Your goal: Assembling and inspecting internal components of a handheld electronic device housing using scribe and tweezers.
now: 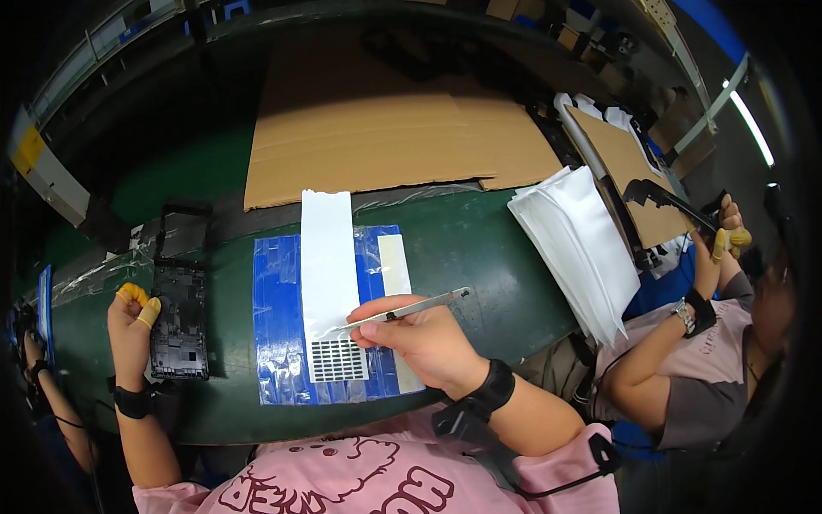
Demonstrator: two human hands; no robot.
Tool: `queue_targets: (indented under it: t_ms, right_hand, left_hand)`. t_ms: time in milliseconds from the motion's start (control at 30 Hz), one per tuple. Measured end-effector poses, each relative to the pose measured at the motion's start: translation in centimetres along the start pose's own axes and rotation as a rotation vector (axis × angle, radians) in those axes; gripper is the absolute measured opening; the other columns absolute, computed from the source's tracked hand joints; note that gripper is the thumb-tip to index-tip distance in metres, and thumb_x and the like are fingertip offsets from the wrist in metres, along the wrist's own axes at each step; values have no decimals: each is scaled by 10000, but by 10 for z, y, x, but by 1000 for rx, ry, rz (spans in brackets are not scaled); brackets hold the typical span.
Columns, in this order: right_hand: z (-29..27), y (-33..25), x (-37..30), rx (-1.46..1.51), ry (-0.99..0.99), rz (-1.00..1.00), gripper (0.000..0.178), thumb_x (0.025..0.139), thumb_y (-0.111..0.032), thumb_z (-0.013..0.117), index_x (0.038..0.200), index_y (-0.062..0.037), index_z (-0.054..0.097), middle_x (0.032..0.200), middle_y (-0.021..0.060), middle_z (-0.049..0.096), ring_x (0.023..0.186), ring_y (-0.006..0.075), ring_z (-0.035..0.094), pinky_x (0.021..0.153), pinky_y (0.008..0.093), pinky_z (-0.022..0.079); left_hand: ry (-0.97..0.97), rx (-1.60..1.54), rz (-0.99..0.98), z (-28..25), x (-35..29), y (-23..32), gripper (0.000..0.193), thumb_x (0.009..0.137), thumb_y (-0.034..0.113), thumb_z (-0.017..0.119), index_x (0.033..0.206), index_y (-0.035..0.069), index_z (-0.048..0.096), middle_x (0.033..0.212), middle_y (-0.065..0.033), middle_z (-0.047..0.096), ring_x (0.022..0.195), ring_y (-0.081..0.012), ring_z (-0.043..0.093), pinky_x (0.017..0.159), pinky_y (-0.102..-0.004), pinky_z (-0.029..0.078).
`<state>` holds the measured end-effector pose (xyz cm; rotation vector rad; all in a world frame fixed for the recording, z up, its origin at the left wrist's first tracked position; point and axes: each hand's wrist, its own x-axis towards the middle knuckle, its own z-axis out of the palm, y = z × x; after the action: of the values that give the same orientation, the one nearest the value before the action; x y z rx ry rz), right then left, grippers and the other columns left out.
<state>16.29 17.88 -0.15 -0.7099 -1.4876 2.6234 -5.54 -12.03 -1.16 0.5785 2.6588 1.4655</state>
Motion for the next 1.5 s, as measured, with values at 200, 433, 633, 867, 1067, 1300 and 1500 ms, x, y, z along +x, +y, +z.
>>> queue_targets:
  t_ms: [200, 433, 633, 867, 1067, 1300, 1500]
  right_hand:
    - [0, 20, 6, 0, -57, -109, 152, 819, -23, 568, 954, 37, 602, 857, 100, 614, 744, 132, 577, 668, 229, 469]
    - [-1, 20, 2, 77, -78, -128, 182, 851, -47, 535, 1001, 49, 565, 957, 114, 593, 842, 155, 578, 758, 259, 475]
    - [0, 21, 2, 51, 56, -175, 238, 852, -72, 551, 1057, 49, 560, 1013, 127, 583, 887, 175, 575, 786, 276, 474]
    - [16, 30, 9, -177, 97, -254, 168, 827, -33, 562, 981, 34, 569, 787, 81, 610, 650, 111, 588, 531, 202, 464]
    - [10, 38, 12, -250, 192, -244, 121, 798, -19, 597, 901, 22, 547, 757, 64, 597, 596, 76, 569, 471, 174, 429]
    - [12, 41, 12, -286, 160, -250, 130, 793, -20, 602, 905, 23, 552, 755, 51, 593, 598, 64, 560, 475, 167, 420]
    - [14, 37, 11, -296, 143, -219, 123, 792, -13, 600, 902, 30, 563, 768, 68, 603, 604, 70, 561, 485, 176, 428]
  left_hand:
    - [11, -763, -140, 10, -17, 58, 409, 799, 147, 590, 1156, -11, 469, 906, -32, 554, 724, -97, 540, 631, -223, 461]
    - [-80, -1214, -252, 63, -34, 104, 356, 843, 175, 530, 1149, -1, 488, 1007, -56, 575, 879, -137, 566, 794, -266, 458]
    - [-165, -1207, -382, 85, -33, 78, 322, 860, 121, 502, 1158, 4, 467, 996, -79, 570, 844, -132, 575, 741, -253, 488]
    - [-100, -1166, -346, 87, -35, 82, 324, 870, 109, 499, 1175, 8, 452, 1028, -77, 565, 876, -127, 569, 768, -252, 480]
    - [-113, -1152, -349, 92, -36, 77, 358, 885, 171, 505, 1197, 10, 436, 1066, -72, 550, 925, -127, 555, 805, -260, 461]
    - [-137, -1179, -386, 91, -37, 74, 371, 894, 189, 492, 1216, 18, 422, 1069, -70, 548, 926, -129, 557, 802, -264, 466]
    - [-106, -1234, -387, 94, -38, 81, 372, 902, 165, 471, 1254, 75, 391, 1091, -59, 532, 930, -151, 544, 796, -299, 482]
